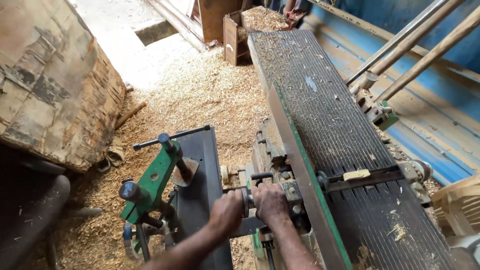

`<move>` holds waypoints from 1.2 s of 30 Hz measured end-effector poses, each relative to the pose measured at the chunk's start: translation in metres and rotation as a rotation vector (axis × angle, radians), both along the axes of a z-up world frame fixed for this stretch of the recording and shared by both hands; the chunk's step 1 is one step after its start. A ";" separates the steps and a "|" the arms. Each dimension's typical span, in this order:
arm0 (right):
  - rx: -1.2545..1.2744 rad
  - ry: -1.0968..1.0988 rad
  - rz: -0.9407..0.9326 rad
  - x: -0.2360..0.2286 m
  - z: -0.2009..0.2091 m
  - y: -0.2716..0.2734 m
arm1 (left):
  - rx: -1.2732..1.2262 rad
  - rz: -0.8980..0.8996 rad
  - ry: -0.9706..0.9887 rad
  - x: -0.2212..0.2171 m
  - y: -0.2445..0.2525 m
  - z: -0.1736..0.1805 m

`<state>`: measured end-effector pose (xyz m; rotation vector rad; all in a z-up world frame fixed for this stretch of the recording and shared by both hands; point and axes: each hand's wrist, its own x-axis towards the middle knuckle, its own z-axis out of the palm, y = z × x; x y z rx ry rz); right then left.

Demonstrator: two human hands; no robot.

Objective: Adjusting the bolts and alignment of an industrial woodworking planer machine using wrenches.

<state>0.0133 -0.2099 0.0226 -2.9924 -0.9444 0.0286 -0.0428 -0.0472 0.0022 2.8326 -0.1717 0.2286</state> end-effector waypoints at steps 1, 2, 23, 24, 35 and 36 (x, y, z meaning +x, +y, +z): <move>-0.002 -0.002 0.002 0.001 0.000 0.000 | -0.002 0.002 -0.002 0.000 0.001 0.004; 0.001 0.011 -0.005 0.000 0.000 0.001 | -0.039 -0.021 -0.039 -0.002 0.003 0.007; -0.034 -0.057 0.025 0.004 -0.001 0.000 | -0.224 -0.027 0.513 0.028 0.015 0.035; 0.033 -0.078 0.028 0.002 0.003 0.003 | -0.420 -0.046 0.996 0.042 0.023 0.050; -0.053 -0.032 0.019 0.000 -0.019 -0.005 | -0.031 -0.013 -0.030 -0.010 0.000 0.000; -0.109 0.013 0.015 0.004 -0.015 -0.004 | -0.032 0.018 -0.008 -0.005 0.000 -0.003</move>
